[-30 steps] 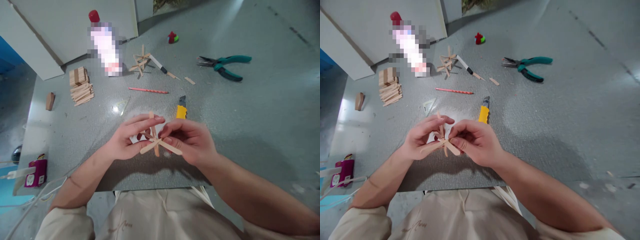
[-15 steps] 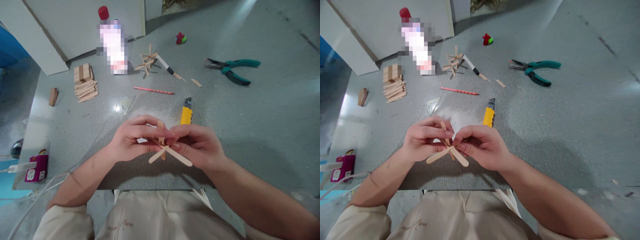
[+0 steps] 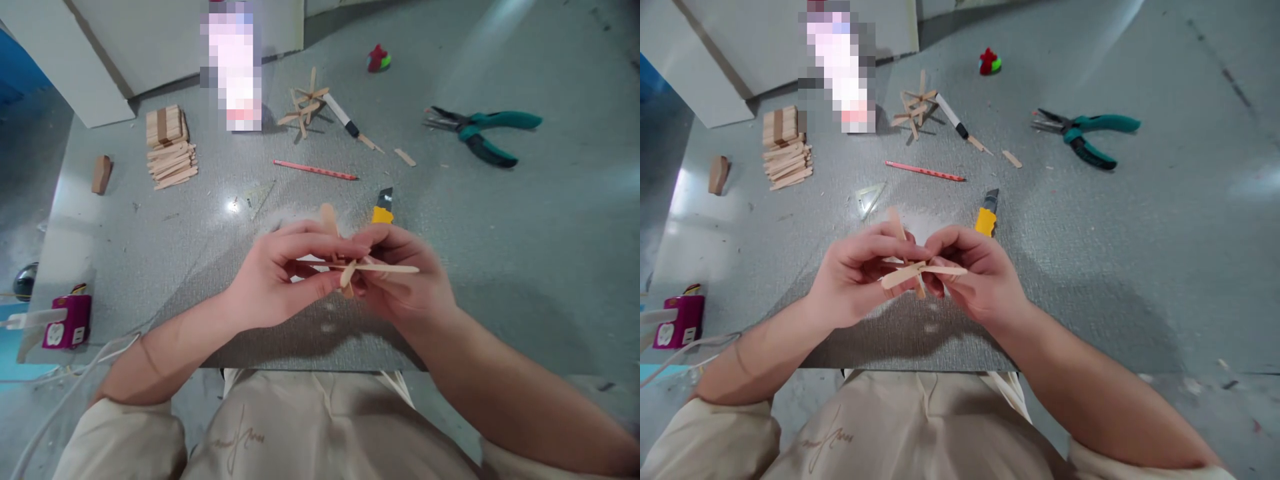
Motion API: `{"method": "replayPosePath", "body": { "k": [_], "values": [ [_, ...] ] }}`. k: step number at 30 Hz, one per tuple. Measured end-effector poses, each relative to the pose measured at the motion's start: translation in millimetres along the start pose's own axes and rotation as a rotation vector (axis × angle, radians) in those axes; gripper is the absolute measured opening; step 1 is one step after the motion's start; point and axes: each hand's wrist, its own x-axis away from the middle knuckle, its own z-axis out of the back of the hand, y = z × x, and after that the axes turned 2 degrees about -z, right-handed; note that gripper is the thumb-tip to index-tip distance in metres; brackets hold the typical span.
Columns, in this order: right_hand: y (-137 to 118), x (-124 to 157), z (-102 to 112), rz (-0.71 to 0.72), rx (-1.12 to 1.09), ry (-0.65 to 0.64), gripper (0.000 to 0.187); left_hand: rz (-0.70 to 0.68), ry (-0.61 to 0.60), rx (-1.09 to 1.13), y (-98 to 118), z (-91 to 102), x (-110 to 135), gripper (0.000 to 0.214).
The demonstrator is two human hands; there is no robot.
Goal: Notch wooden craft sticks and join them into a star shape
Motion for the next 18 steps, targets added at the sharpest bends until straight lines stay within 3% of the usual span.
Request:
{"method": "replayPosePath", "body": {
  "k": [5,9,18],
  "values": [
    [-0.1,5.7,8.3,0.081,0.069,-0.038,0.013,-0.034,0.020,0.172,-6.7,1.1,-2.5,0.042],
    [-6.4,7.6,10.1,0.181,0.151,-0.071,0.001,0.025,0.027,0.275,-9.4,5.1,-4.5,0.062],
    [-14.5,8.5,5.5,0.339,0.343,-0.046,0.003,-0.018,0.041,0.222,-13.8,2.0,-4.0,0.057]
  ]
}}
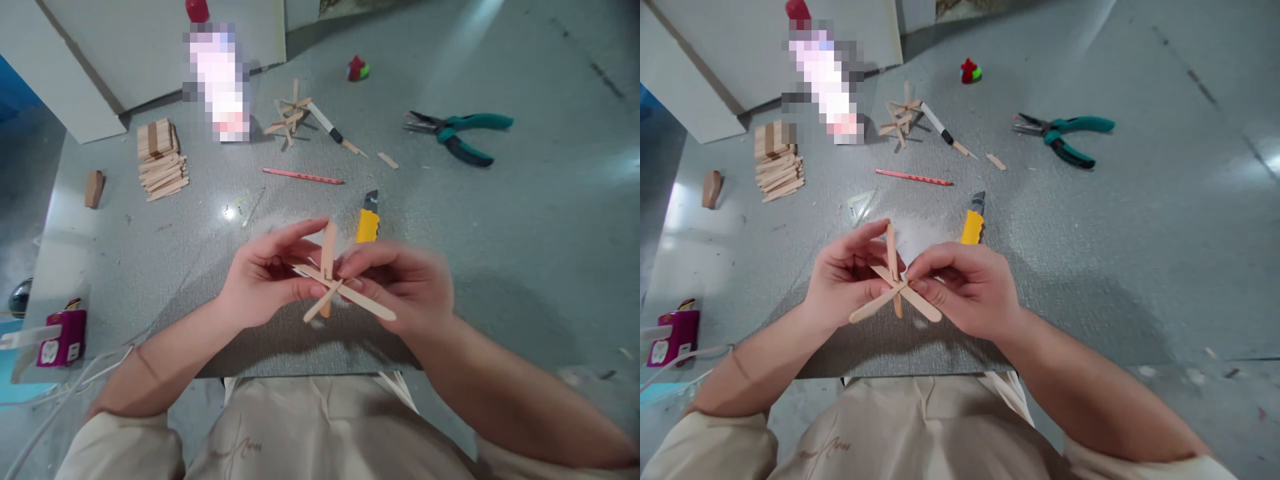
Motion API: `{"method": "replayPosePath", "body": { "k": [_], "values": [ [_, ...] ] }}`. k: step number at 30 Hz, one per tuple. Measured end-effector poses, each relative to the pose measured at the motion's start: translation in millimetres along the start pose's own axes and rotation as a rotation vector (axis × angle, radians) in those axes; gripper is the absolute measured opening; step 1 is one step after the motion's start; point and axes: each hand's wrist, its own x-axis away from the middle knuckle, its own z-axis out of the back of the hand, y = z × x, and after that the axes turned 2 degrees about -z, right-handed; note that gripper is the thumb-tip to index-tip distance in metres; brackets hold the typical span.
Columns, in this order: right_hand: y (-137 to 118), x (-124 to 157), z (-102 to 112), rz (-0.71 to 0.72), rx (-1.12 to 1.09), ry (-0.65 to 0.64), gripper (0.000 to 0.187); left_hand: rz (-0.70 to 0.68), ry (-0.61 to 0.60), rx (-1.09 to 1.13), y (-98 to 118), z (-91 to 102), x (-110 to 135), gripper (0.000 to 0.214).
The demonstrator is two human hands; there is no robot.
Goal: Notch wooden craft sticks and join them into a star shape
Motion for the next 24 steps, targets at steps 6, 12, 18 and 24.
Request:
{"method": "replayPosePath", "body": {
  "k": [6,12,18,24],
  "values": [
    [-2.7,0.7,0.4,-0.012,0.002,0.008,0.004,0.011,0.004,-0.067,-8.9,3.1,3.6,0.059],
    [-5.0,1.0,2.4,0.069,0.112,-0.041,0.013,-0.135,-0.037,-0.235,-0.2,3.4,0.7,0.053],
    [-6.7,1.7,1.9,0.174,0.211,-0.073,0.009,-0.166,-0.099,-0.264,11.3,1.3,0.1,0.049],
    [-7.1,3.0,-2.7,0.064,0.119,0.015,0.009,-0.096,-0.033,-0.280,3.5,4.4,3.5,0.042]
  ]
}}
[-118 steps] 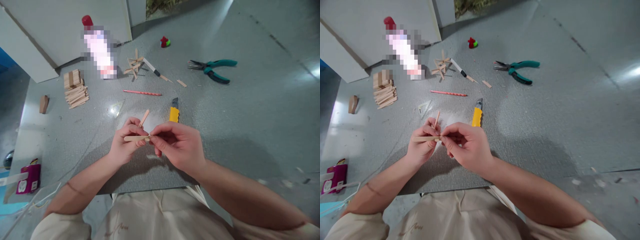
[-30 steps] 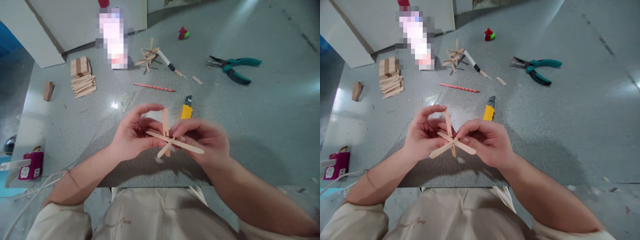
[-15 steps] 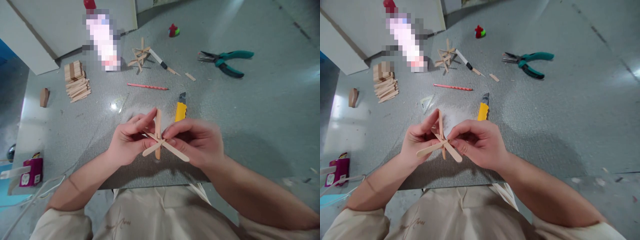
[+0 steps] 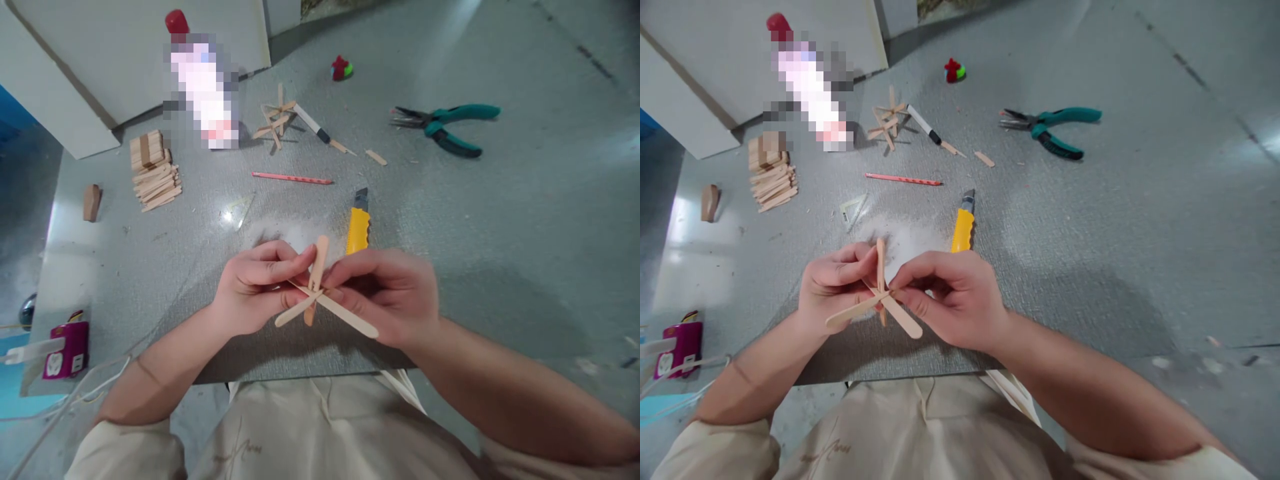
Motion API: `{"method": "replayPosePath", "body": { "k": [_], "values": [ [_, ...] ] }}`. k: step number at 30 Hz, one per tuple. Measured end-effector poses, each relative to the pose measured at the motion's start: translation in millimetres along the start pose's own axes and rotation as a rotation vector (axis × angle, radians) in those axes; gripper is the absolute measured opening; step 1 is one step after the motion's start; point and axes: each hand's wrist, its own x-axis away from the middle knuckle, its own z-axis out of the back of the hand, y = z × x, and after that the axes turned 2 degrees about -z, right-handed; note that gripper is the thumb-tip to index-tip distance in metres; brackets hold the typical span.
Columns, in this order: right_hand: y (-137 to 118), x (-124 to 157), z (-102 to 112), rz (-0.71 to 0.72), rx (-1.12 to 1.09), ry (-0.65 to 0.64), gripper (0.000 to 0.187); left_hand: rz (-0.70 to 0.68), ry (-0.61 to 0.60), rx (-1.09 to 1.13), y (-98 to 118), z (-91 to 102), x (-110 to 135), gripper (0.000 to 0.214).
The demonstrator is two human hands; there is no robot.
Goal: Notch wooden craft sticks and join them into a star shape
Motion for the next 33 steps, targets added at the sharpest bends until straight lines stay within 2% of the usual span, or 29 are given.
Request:
{"method": "replayPosePath", "body": {
  "k": [5,8,10,16,21,26,33],
  "values": [
    [5.1,3.9,-6.2,-0.144,-0.143,0.069,0.003,0.040,0.045,0.051,-0.6,-3.5,0.0,0.045],
    [8.2,4.6,-8.4,-0.179,-0.291,0.091,0.003,0.132,0.062,0.082,1.0,-4.6,-1.1,0.046],
    [8.4,3.9,-8.6,-0.175,-0.308,0.099,0.004,0.195,0.084,0.139,0.6,-5.6,-1.4,0.044],
    [8.5,1.0,-6.7,-0.097,-0.230,0.059,0.006,0.228,0.107,0.296,-2.6,-11.3,-1.2,0.042],
    [11.1,2.9,-5.5,-0.081,-0.127,0.095,0.006,0.193,0.175,0.156,4.5,-14.2,1.0,0.042],
    [6.1,4.0,-3.0,-0.025,0.143,0.114,0.015,0.272,0.224,-0.021,17.8,-17.3,5.8,0.045],
    [0.2,2.7,-2.2,0.092,0.394,0.095,0.012,0.209,0.200,-0.200,23.5,-18.4,5.1,0.045]
  ]
}}
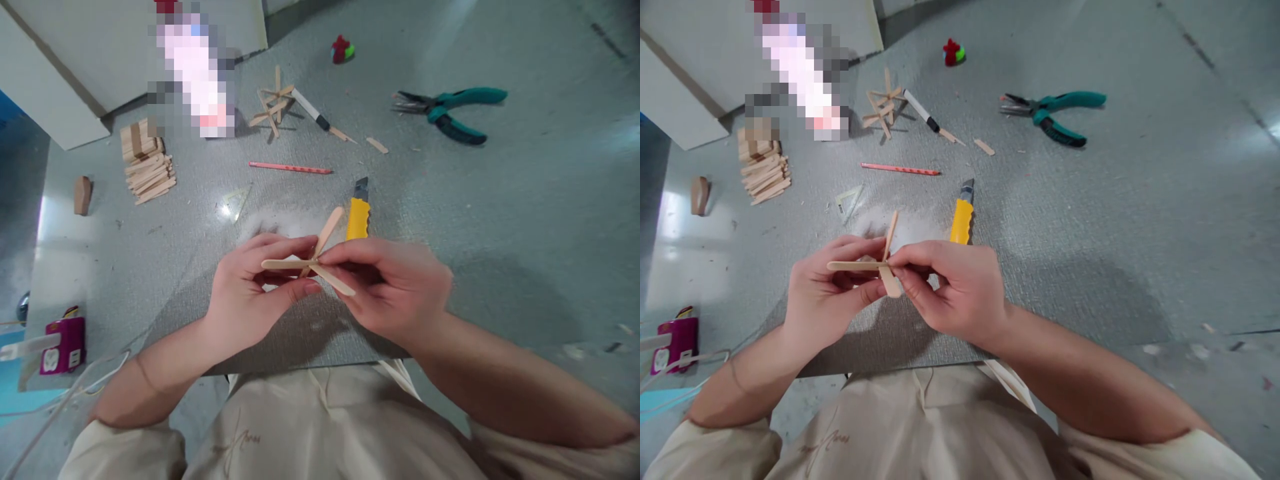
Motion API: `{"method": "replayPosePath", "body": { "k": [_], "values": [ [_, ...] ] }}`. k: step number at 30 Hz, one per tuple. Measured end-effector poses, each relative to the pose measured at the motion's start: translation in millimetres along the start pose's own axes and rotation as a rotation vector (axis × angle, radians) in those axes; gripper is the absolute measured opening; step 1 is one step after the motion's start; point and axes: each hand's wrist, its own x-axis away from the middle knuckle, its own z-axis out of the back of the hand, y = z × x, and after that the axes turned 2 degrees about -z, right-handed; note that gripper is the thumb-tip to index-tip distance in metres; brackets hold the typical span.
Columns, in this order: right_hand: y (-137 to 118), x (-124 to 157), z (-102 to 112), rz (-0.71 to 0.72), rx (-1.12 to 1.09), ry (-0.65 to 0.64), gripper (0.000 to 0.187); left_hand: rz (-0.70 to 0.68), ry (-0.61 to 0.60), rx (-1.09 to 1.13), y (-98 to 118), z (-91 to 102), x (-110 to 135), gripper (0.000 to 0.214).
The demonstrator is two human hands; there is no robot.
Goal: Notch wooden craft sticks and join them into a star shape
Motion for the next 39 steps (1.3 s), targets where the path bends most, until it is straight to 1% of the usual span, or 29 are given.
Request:
{"method": "replayPosePath", "body": {
  "k": [2,6,8,10,12,14,16,20,23,25,31,36,39],
  "values": [
    [-0.4,-0.8,0.9,0.023,0.029,-0.010,0.015,0.011,-0.013,0.018,-1.4,1.2,-0.9,0.049],
    [0.1,-2.5,2.5,0.021,0.025,-0.033,0.017,0.110,-0.024,0.162,-5.4,2.8,-2.5,0.058],
    [0.3,-2.8,3.1,0.020,0.038,-0.019,0.015,0.110,-0.043,0.213,-6.0,3.0,-3.5,0.056],
    [0.0,-2.4,3.5,0.027,0.052,-0.005,0.013,0.055,-0.051,0.174,-4.6,3.1,-4.6,0.044],
    [-0.8,-1.5,3.8,0.053,0.048,-0.006,0.015,-0.031,-0.038,0.070,-1.8,3.2,-5.2,0.033],
    [-1.8,0.2,3.9,0.084,0.031,-0.010,0.018,-0.120,-0.032,-0.023,1.2,3.4,-4.8,0.028],
    [-1.9,2.2,3.8,0.124,0.007,-0.005,0.022,-0.176,-0.043,-0.056,3.4,3.7,-3.7,0.029],
    [1.5,3.9,4.1,0.251,-0.003,0.018,0.028,-0.241,-0.078,-0.032,5.7,3.9,-2.9,0.035],
    [3.9,2.3,5.5,0.333,0.014,0.016,0.031,-0.339,-0.107,-0.034,8.2,3.6,-4.7,0.035],
    [4.5,1.1,6.4,0.365,0.024,0.006,0.034,-0.375,-0.117,-0.048,9.8,3.6,-6.0,0.034],
    [5.0,1.4,5.5,0.348,0.027,0.016,0.032,-0.329,-0.093,-0.101,8.2,5.8,-5.1,0.025],
    [4.9,2.4,3.9,0.338,0.016,0.016,0.029,-0.247,-0.095,-0.032,3.5,5.6,-3.0,0.021],
    [5.8,3.1,3.1,0.334,0.006,0.013,0.028,-0.232,-0.085,-0.013,2.9,4.5,-2.1,0.020]
  ]
}}
